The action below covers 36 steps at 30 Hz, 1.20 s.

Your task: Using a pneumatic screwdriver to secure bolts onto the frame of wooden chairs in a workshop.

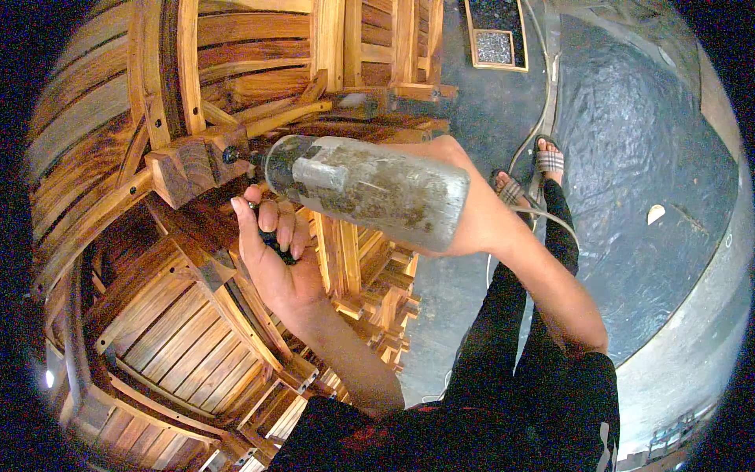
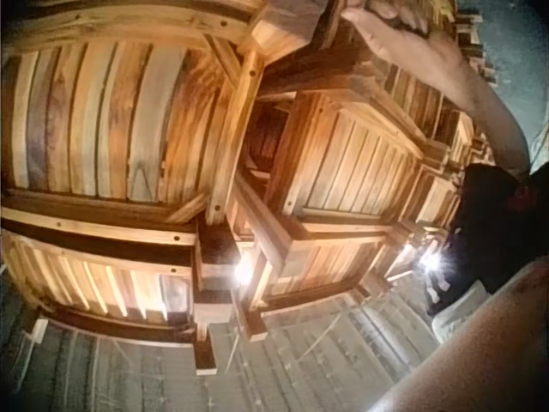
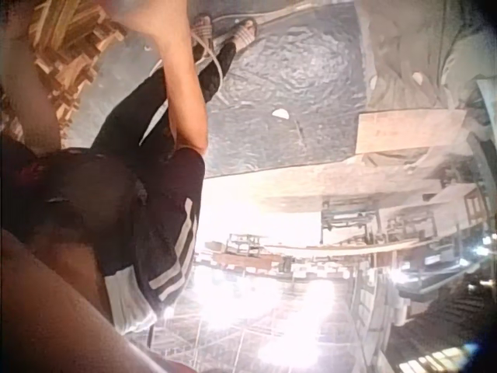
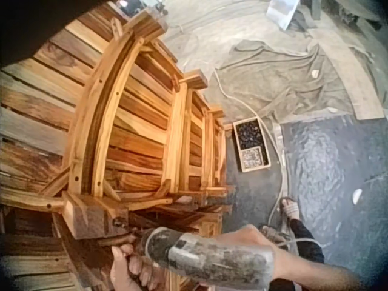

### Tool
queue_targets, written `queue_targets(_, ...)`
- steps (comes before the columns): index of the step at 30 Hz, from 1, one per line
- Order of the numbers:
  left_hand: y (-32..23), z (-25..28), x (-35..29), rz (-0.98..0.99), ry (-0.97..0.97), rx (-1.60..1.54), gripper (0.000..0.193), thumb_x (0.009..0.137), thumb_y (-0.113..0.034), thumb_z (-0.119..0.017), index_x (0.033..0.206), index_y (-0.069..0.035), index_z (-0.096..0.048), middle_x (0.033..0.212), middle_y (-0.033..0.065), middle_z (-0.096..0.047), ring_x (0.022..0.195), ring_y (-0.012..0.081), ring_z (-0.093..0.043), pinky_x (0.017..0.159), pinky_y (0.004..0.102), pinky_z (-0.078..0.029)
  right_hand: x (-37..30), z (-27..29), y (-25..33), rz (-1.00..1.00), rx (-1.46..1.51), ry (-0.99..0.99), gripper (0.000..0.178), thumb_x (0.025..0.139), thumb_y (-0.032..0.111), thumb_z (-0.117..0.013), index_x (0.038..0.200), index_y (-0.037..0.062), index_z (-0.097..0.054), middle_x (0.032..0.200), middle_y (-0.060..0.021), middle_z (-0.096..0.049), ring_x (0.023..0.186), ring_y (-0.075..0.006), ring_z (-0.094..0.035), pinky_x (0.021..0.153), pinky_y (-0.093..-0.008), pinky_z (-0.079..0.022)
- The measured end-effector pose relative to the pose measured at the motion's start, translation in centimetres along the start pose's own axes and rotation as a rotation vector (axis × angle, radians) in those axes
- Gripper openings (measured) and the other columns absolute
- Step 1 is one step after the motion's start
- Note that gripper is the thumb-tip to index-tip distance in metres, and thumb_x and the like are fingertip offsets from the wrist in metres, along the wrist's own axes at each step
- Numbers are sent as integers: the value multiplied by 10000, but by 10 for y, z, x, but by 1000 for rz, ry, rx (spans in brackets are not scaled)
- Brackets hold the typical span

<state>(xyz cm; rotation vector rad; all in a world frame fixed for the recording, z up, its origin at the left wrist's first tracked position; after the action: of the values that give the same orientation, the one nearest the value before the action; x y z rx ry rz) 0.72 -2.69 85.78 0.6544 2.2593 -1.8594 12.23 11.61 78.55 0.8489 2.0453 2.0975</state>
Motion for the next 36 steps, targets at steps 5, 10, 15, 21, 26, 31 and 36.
queue_targets(5, -5, 5, 8, -36, -12, 28, 280, 950, -295, -531, 967, -17, -550, 617, -14, -421, 468, 51, -328, 387, 192, -245, 2, -6, 1, -87, 55, 51, 453, 556, 176, -717, 974, 48, -596, 885, -105, -627, 749, -310, -592, 708, -331, -480)
queue_targets(10, -11, 5, 10, -71, -31, 29, 278, 955, -296, -521, 968, -20, -552, 613, -13, -416, 467, 53, -333, 391, 192, -249, 10, 0, 11, -131, 165, 78, 484, 698, 105, -712, 1167, 43, -608, 1098, -128, -661, 998, -227, -647, 876, -323, -488)
queue_targets(15, -5, 11, 1, 23, -13, 22, 276, 960, -300, -510, 948, -27, -548, 609, -17, -418, 463, 53, -336, 388, 188, -247, 10, 0, 11, -130, 117, 100, 492, 693, 111, -715, 1166, 37, -606, 1096, -125, -662, 986, -227, -651, 873, -322, -489)
queue_targets(21, 5, 17, -10, 56, -63, 101, 290, 968, -316, -491, 934, -37, -563, 589, -17, -417, 434, 49, -320, 365, 192, -236, 2, -6, 1, -91, -11, 43, 456, 537, 191, -737, 946, 54, -590, 830, -101, -617, 696, -310, -570, 673, -314, -480)
queue_targets(26, 2, 17, -11, 48, -67, 119, 298, 961, -320, -505, 934, -31, -570, 587, -19, -408, 436, 45, -319, 364, 190, -221, 4, -6, 5, -44, -79, 45, 410, 547, 166, -725, 916, 60, -582, 817, -106, -605, 698, -332, -557, 663, -332, -474)
queue_targets(31, -2, 6, -11, 23, -34, 137, 303, 958, -317, -513, 926, -21, -573, 587, -18, -403, 438, 44, -305, 372, 190, -206, -2, -4, 4, -74, -41, 60, 381, 580, 129, -719, 928, 64, -578, 825, -96, -609, 735, -309, -571, 703, -334, -466)
queue_targets(36, -10, -5, -4, -9, -43, 128, 320, 954, -318, -522, 919, -4, -576, 586, -17, -409, 437, 45, -297, 378, 190, -198, -31, 7, 10, 80, -248, -161, 335, 696, 228, -741, 952, 54, -613, 805, -21, -637, 711, -161, -613, 655, -307, -490)
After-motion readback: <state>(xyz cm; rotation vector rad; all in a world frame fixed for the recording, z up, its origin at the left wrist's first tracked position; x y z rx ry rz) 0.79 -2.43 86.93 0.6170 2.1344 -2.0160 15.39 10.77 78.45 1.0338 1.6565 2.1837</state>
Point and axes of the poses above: each hand's wrist, its own x-axis towards the middle knuckle, its own z-axis out of the back of the hand, y = z × x, the point moved 3 cm from there along x, towards the middle knuckle
